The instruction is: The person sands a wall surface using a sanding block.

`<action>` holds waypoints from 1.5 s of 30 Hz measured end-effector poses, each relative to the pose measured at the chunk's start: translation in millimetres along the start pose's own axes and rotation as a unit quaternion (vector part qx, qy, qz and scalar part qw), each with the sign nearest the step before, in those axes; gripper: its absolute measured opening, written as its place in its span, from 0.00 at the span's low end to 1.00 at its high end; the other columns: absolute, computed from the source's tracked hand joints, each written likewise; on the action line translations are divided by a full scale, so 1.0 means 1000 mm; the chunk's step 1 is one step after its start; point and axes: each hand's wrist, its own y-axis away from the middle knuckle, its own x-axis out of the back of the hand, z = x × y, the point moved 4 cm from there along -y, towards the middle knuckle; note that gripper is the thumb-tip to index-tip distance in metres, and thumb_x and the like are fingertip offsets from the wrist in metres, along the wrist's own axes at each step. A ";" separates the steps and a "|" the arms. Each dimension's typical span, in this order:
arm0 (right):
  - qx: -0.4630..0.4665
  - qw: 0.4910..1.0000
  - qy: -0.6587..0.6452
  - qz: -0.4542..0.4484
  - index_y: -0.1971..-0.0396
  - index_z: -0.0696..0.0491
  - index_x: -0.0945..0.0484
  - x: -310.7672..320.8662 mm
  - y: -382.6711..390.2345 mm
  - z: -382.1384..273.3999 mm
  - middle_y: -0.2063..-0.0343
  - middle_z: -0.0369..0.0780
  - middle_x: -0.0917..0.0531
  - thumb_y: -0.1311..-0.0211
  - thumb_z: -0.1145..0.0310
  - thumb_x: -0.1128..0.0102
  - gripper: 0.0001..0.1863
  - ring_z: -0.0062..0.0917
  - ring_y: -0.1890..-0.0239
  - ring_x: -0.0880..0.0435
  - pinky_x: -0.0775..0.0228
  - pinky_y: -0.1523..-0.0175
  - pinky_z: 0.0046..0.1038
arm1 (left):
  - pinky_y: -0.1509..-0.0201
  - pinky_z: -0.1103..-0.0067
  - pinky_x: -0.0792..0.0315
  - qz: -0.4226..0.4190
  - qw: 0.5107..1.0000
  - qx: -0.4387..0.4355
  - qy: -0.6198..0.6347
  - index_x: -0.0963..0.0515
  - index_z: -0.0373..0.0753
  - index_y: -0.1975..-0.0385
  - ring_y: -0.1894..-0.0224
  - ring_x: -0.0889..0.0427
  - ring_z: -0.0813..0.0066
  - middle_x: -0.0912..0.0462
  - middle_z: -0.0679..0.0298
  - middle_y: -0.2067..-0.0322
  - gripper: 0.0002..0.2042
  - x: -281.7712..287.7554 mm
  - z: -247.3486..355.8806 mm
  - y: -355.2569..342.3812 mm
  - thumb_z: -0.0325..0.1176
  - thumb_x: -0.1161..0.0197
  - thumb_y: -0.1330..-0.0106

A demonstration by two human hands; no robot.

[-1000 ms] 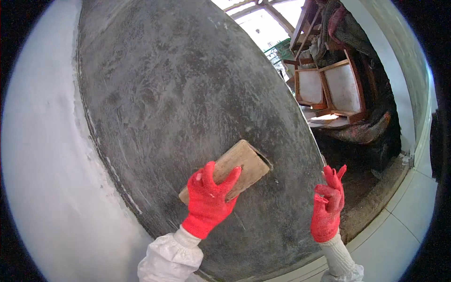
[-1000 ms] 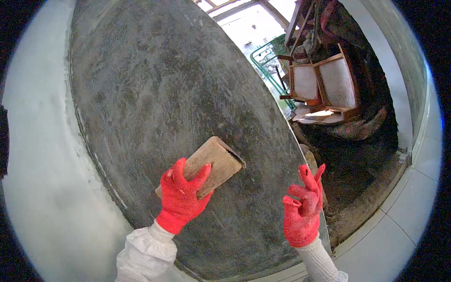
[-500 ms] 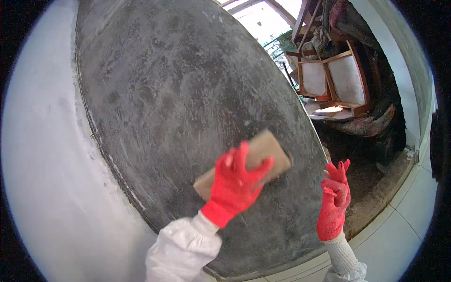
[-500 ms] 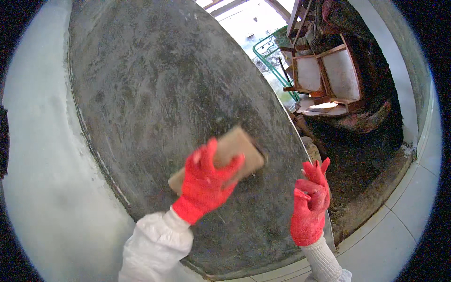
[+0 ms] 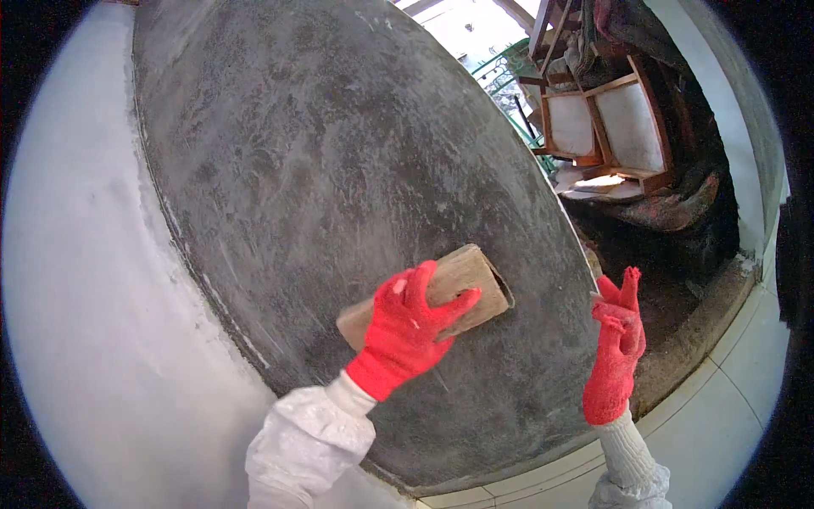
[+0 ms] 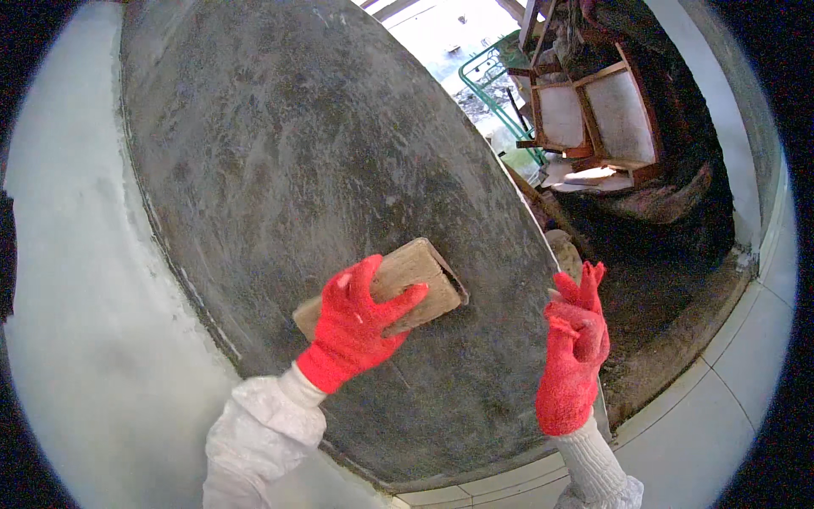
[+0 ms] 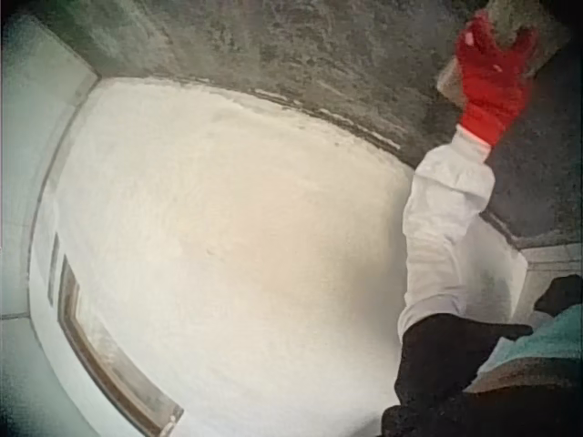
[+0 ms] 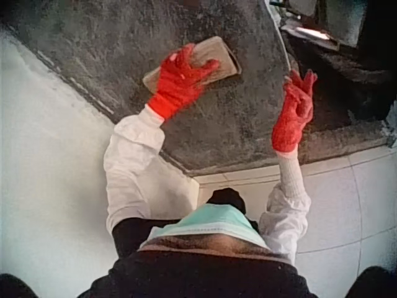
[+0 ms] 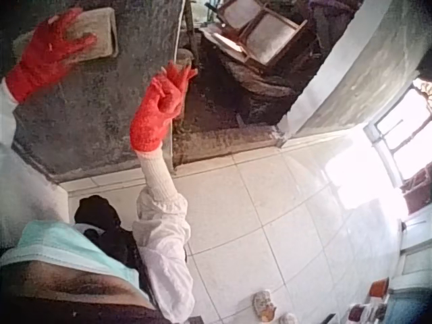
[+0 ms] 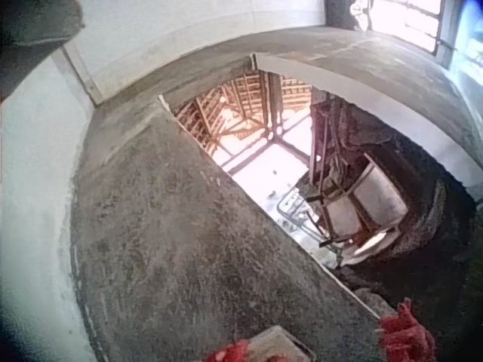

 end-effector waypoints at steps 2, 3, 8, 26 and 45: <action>0.014 1.000 0.013 -0.009 0.62 0.55 0.24 0.001 0.000 -0.003 0.35 0.54 0.30 0.28 0.68 0.47 0.07 0.42 0.27 0.41 0.54 0.25 0.45 | 0.37 0.54 0.39 0.013 1.000 0.006 -0.015 0.31 0.63 0.34 0.36 0.35 0.46 0.37 0.49 0.36 0.35 0.010 -0.018 -0.011 0.50 0.32 0.46; 0.023 0.999 0.028 -0.014 0.62 0.55 0.24 0.003 0.001 -0.004 0.35 0.53 0.30 0.28 0.68 0.47 0.06 0.42 0.27 0.41 0.53 0.26 0.45 | 0.37 0.53 0.39 0.038 0.998 0.035 -0.042 0.31 0.62 0.34 0.36 0.35 0.45 0.36 0.48 0.37 0.35 0.016 -0.040 -0.034 0.50 0.32 0.46; -0.017 1.000 -0.008 0.010 0.63 0.54 0.23 0.004 -0.003 -0.001 0.34 0.53 0.31 0.28 0.68 0.47 0.06 0.41 0.28 0.38 0.49 0.27 0.44 | 0.36 0.49 0.41 0.105 0.983 0.144 -0.053 0.35 0.59 0.31 0.36 0.36 0.41 0.36 0.45 0.37 0.36 0.037 -0.072 -0.074 0.48 0.33 0.43; -0.014 0.999 -0.041 0.014 0.61 0.54 0.21 0.002 -0.002 -0.011 0.30 0.52 0.38 0.28 0.62 0.44 0.11 0.36 0.36 0.26 0.40 0.32 0.41 | 0.42 0.55 0.36 0.050 0.998 0.011 -0.033 0.31 0.61 0.35 0.41 0.32 0.45 0.37 0.49 0.38 0.35 0.020 -0.047 -0.062 0.48 0.30 0.48; 0.014 0.923 0.311 -0.225 0.33 0.59 0.35 -0.102 0.052 -0.001 0.28 0.50 0.41 0.30 0.56 0.44 0.32 0.48 0.23 0.57 0.63 0.22 0.43 | 0.40 0.58 0.33 0.122 0.940 0.315 0.053 0.40 0.49 0.29 0.36 0.33 0.52 0.37 0.47 0.35 0.41 -0.039 0.077 -0.012 0.49 0.33 0.44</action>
